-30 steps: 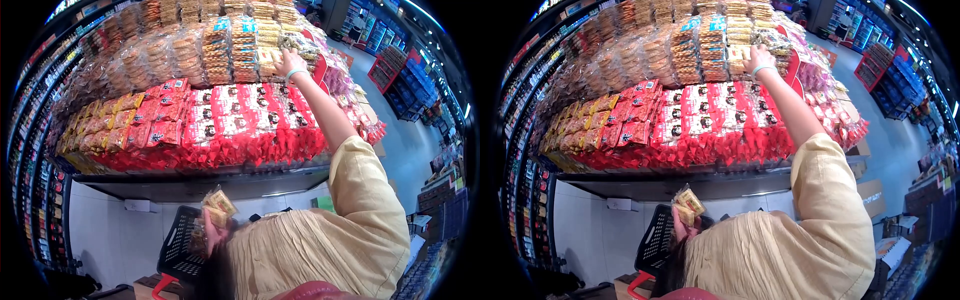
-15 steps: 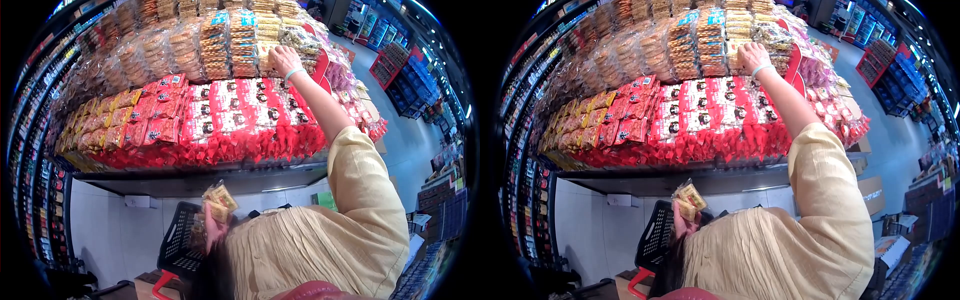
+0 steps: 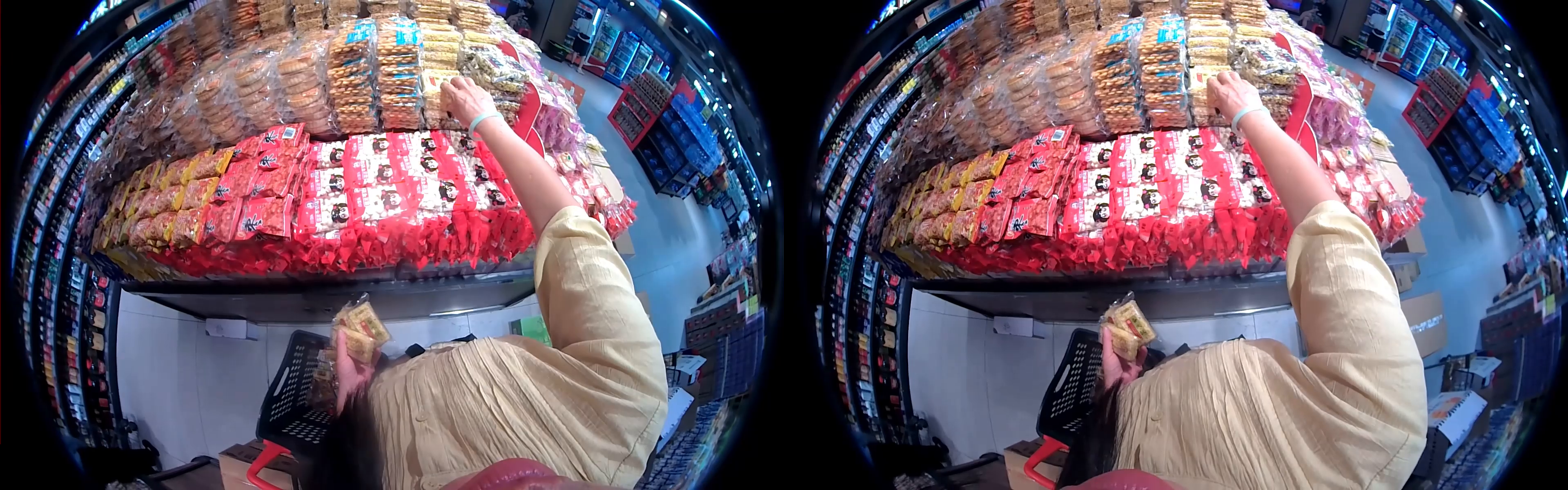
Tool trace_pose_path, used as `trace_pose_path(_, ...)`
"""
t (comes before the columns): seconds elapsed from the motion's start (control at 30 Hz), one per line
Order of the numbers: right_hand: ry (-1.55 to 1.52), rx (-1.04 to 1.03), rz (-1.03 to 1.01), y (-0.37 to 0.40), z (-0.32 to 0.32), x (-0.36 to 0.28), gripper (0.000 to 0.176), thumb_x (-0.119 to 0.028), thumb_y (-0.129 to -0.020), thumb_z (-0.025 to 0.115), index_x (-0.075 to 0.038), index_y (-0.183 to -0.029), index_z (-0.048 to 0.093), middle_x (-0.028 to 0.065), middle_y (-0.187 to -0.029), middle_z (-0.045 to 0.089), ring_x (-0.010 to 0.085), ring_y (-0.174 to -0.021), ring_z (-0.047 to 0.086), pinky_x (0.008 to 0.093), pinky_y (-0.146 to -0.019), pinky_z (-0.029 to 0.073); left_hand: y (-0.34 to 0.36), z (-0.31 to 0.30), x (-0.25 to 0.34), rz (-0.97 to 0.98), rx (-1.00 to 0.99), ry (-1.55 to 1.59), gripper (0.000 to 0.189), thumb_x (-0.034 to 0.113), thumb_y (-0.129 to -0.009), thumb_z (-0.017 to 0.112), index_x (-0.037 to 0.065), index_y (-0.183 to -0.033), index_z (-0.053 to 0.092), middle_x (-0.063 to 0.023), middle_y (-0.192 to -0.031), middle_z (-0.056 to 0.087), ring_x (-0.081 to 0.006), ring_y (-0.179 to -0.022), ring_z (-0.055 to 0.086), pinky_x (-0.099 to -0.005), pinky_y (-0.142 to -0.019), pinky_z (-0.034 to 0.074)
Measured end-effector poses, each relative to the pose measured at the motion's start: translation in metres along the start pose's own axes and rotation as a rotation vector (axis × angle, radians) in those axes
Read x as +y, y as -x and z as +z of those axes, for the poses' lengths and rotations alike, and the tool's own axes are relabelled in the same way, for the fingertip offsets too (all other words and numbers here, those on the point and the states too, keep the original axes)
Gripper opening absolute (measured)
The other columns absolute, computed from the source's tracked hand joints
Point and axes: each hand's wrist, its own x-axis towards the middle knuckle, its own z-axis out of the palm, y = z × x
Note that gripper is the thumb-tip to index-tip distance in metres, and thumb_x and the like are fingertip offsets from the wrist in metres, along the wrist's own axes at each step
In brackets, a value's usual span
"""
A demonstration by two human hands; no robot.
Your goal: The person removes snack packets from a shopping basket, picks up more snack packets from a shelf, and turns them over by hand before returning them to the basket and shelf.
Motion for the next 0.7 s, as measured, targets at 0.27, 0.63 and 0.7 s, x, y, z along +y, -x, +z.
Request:
trace_pose_path(0.27,-0.074,0.034,0.058,0.005,0.000,-0.003,0.048,-0.011,-0.077,0.065,-0.012,-0.122,0.048,0.0114,-0.114,0.052,0.0310,-0.109,0.052,0.0392,-0.089,0.048,-0.004,-0.004,-0.001,-0.011,-0.019,-0.027,0.049,0.056,-0.090,0.051,0.023,-0.127,0.051,0.0022,-0.116,0.061,-0.0190,-0.098,0.063,-0.0352,-0.065,0.059)
trace_pose_path(0.63,-0.022,0.151,0.076,0.025,-0.001,0.001,0.037,-0.002,-0.075,0.061,-0.010,-0.111,0.052,0.0123,-0.110,0.052,0.0305,-0.103,0.052,0.0388,-0.088,0.046,0.001,-0.004,-0.002,0.004,-0.098,-0.013,0.047,0.053,-0.091,0.052,0.024,-0.128,0.050,0.0018,-0.118,0.061,-0.0193,-0.101,0.062,-0.0357,-0.064,0.059)
trace_pose_path(0.7,-0.019,0.122,0.094,0.024,-0.005,0.001,0.036,-0.001,-0.076,0.060,-0.010,-0.110,0.053,0.0122,-0.110,0.052,0.0303,-0.103,0.052,0.0386,-0.088,0.046,0.001,-0.002,-0.003,0.002,-0.096,-0.008,0.047,0.053,-0.091,0.052,0.024,-0.127,0.051,0.0017,-0.118,0.061,-0.0190,-0.101,0.062,-0.0355,-0.064,0.059)
